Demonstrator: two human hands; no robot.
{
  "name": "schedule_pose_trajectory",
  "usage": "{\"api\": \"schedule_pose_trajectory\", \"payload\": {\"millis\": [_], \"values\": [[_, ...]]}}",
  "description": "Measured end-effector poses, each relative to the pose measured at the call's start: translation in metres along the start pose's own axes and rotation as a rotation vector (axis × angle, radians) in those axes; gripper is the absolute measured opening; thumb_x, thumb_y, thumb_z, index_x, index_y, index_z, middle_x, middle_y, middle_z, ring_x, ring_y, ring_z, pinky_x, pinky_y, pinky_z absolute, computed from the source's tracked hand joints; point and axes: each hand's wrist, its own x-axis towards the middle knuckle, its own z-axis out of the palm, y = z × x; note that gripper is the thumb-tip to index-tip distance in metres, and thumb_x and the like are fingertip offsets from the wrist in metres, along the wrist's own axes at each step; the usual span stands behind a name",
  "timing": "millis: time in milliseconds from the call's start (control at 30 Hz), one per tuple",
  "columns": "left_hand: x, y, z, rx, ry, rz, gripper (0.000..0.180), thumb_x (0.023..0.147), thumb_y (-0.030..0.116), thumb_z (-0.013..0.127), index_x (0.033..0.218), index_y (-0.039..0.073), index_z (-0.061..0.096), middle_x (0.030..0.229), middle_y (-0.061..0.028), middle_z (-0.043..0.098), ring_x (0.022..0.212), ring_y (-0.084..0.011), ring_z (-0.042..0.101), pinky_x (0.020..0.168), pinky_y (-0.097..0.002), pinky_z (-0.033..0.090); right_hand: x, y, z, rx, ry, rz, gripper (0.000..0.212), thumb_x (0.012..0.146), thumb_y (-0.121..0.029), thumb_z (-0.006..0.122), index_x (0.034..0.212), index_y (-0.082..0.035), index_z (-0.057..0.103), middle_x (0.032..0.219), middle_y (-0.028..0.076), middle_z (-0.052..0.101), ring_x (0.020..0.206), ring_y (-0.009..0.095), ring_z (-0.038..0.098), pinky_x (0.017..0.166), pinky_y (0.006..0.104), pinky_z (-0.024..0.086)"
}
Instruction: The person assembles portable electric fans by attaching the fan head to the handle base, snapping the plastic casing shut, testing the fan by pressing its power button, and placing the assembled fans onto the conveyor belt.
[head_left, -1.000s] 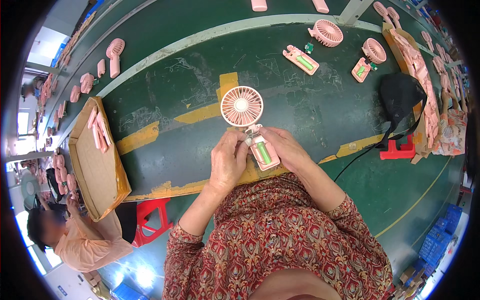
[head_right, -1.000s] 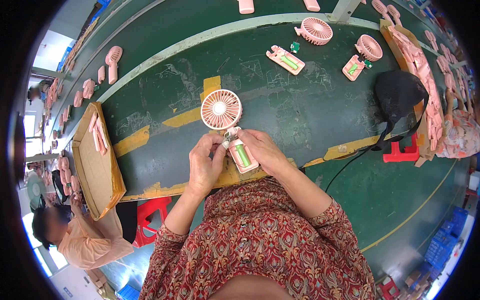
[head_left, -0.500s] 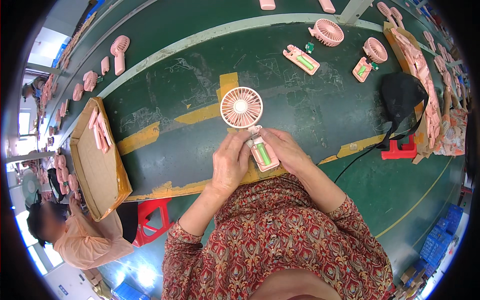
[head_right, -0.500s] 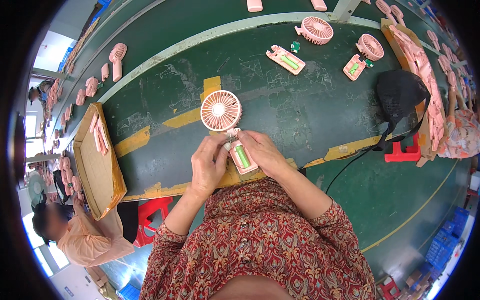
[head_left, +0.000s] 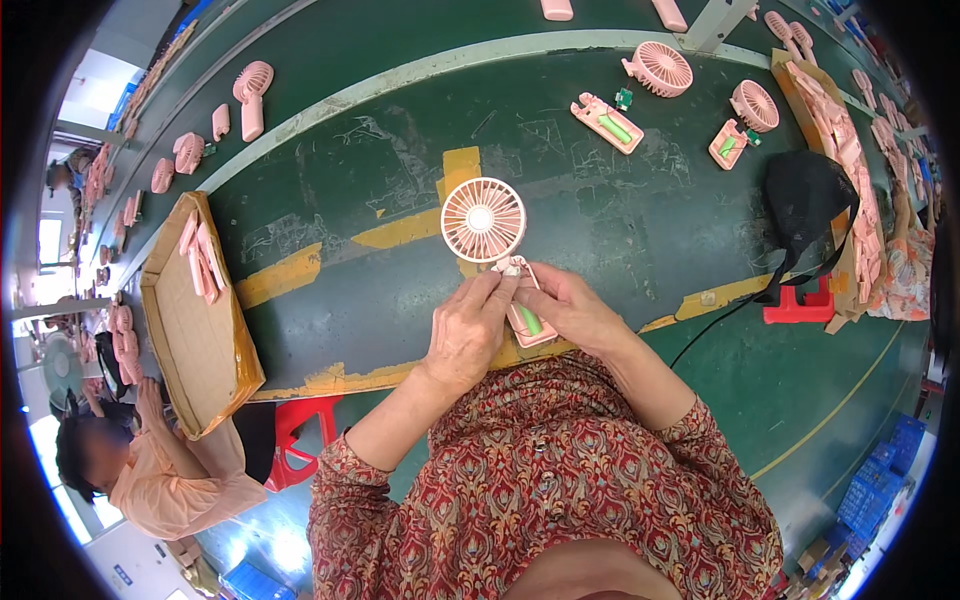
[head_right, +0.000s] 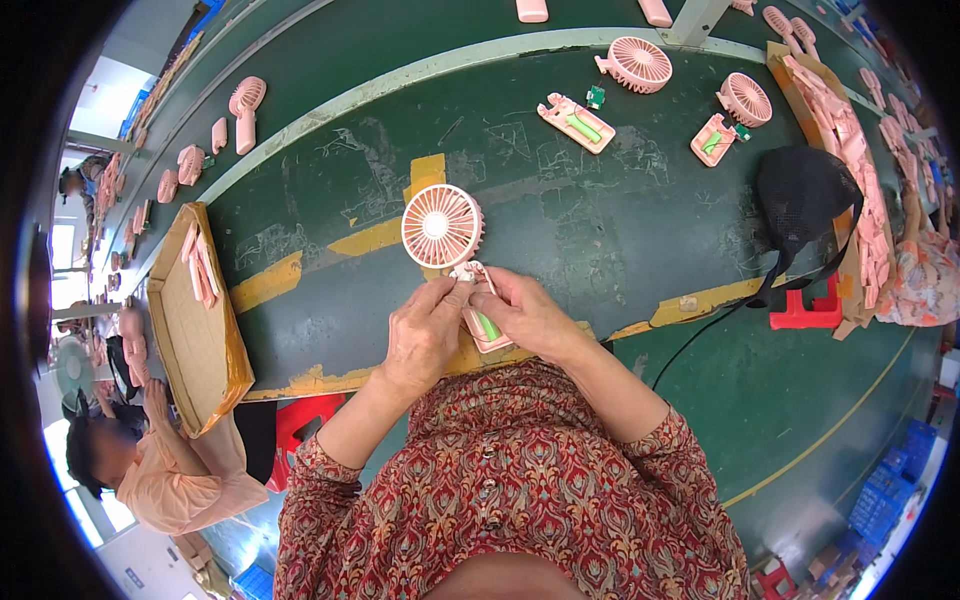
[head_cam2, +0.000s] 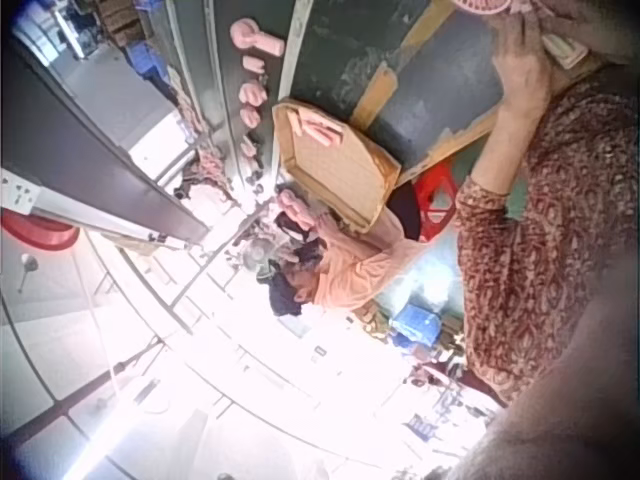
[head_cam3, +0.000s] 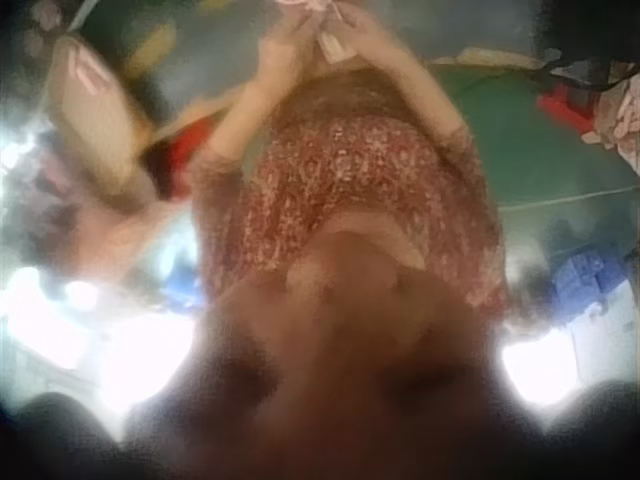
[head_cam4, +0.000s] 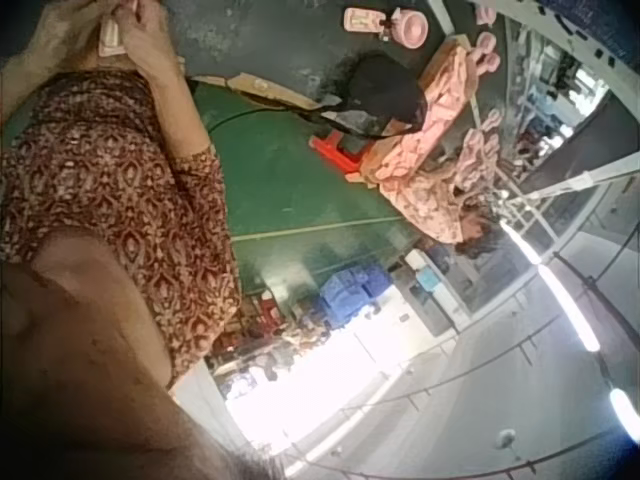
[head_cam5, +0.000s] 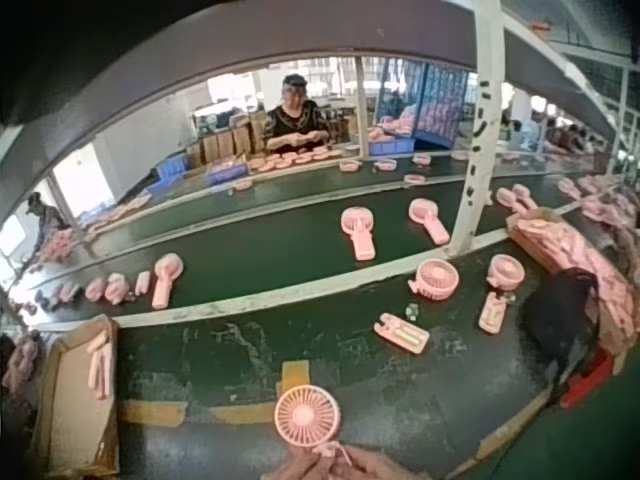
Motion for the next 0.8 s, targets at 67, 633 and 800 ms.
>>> {"api": "schedule_pose_trajectory", "payload": {"millis": [67, 633, 800], "values": [[0.002, 0.001, 0.000, 0.004, -0.024, 0.012, 0.033, 0.069, -0.005, 0.061, 0.102, -0.001, 0.062, 0.094, -0.0131, 0.059, 0.080, -0.0298, 0.061, 0.066, -0.0371, 0.053, 0.000, 0.001, 0.000, -0.011, 0.010, 0.006, 0.027, 0.093, -0.007, 0.047, 0.119, 0.002, 0.050, 0.099, 0.002, 0.059, 0.088, 0.007, 0.054, 0.076, 0.0243, 0.047], [0.000, -0.005, -0.010, -0.291, 0.069, -0.325, 0.030, 0.082, 0.006, 0.062, 0.110, 0.000, 0.056, 0.084, -0.0157, 0.065, 0.074, -0.0299, 0.066, 0.066, -0.0371, 0.053, 0.011, -0.005, -0.002, 0.111, 0.046, 0.149, 0.035, 0.097, -0.029, 0.046, 0.114, 0.001, 0.055, 0.096, 0.005, 0.062, 0.081, 0.009, 0.060, 0.070, 0.0230, 0.050], [-0.009, -0.007, -0.021, -0.573, -0.147, -0.694, 0.016, 0.084, 0.007, 0.062, 0.098, -0.002, 0.064, 0.077, -0.0119, 0.067, 0.069, -0.0152, 0.063, 0.064, -0.0270, 0.051, 0.009, 0.002, 0.002, 0.174, 0.139, 0.102, 0.034, 0.097, -0.028, 0.048, 0.111, 0.002, 0.054, 0.093, 0.007, 0.062, 0.077, 0.009, 0.060, 0.065, 0.0240, 0.051]]}}
